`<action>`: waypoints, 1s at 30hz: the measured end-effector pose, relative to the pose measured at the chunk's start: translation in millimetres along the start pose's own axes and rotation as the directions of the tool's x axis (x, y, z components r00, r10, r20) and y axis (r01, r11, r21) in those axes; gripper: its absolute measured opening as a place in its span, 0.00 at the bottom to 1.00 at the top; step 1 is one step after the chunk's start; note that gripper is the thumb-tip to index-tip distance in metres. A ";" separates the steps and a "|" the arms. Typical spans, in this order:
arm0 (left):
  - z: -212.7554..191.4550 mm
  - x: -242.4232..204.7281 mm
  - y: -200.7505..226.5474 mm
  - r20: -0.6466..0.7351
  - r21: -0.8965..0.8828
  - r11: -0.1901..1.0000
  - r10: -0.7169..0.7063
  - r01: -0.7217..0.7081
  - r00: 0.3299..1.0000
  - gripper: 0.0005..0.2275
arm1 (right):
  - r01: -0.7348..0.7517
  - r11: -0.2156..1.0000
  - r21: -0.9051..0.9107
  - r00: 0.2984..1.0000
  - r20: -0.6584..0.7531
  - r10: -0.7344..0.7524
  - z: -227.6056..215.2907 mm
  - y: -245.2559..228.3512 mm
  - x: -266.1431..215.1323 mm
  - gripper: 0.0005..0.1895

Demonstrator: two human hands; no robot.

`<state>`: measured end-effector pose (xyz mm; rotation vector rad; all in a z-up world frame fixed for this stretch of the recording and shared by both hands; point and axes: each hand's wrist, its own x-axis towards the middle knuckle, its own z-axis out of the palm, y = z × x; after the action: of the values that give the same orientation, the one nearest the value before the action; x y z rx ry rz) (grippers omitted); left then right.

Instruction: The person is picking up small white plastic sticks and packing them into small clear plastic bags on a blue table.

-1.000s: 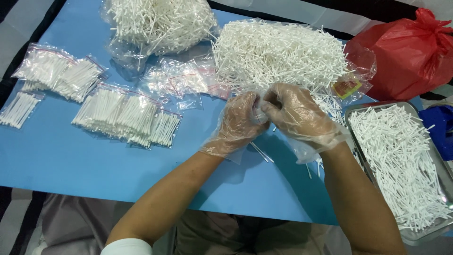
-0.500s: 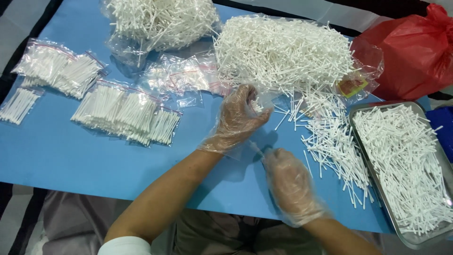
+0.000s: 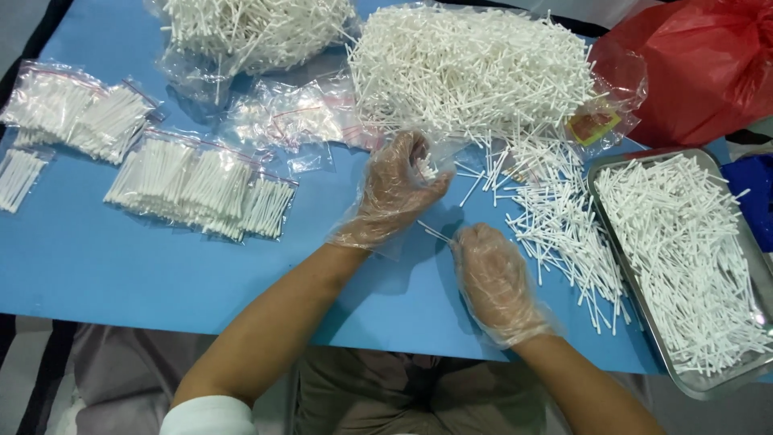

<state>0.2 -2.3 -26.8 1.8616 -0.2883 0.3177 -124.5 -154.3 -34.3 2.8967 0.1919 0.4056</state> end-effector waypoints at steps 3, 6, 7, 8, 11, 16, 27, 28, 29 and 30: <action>-18.7 -5.6 35.4 0.037 0.018 1.000 0.007 -0.008 0.999 0.21 | 0.055 0.998 -0.043 0.995 0.089 -0.051 33.5 6.1 -0.5 0.10; -19.1 -6.0 31.9 0.039 0.004 1.000 0.008 -0.008 0.999 0.21 | 0.085 0.996 -0.023 0.980 0.182 -0.079 29.7 10.5 8.1 0.09; -19.1 -5.9 32.2 0.038 0.003 1.000 0.009 -0.010 0.999 0.21 | 0.085 0.996 -0.024 0.980 0.181 -0.080 24.4 9.1 9.0 0.09; -19.9 -6.4 31.8 0.036 -0.002 1.000 0.015 -0.015 0.999 0.21 | 0.038 0.999 -0.006 0.970 0.240 -0.036 19.6 7.3 10.4 0.08; -18.0 -6.9 26.9 0.029 -0.015 1.000 0.026 -0.026 0.999 0.21 | -0.082 0.996 0.022 0.917 0.393 0.067 6.6 -0.3 11.5 0.08; -19.1 -7.6 34.7 0.005 0.011 0.991 0.135 -0.135 0.991 0.21 | -0.210 0.978 -0.020 0.843 0.503 0.191 26.3 2.0 18.3 0.07; 2.7 -2.7 -4.9 -0.052 0.089 0.973 0.220 -0.215 0.974 0.20 | -0.345 0.844 0.411 0.828 0.556 0.068 -65.0 40.9 25.3 0.09; 1.4 -1.9 -3.6 -0.052 0.087 0.972 0.222 -0.217 0.974 0.20 | -0.346 0.844 0.411 0.829 0.555 0.070 -74.8 44.2 28.1 0.09; 0.6 -1.1 -2.2 -0.042 0.099 0.963 0.254 -0.249 0.966 0.20 | -0.332 0.820 0.466 0.872 0.483 0.079 -84.4 48.0 31.0 0.10; 1.0 -1.5 -0.6 -0.028 0.108 0.954 0.284 -0.280 0.958 0.20 | -0.316 0.795 0.517 0.907 0.410 0.094 -94.1 52.3 32.1 0.11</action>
<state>-0.9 -3.0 -28.2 1.9128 -0.5194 0.5772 -115.4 -182.2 74.1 3.5377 -0.0942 -0.2229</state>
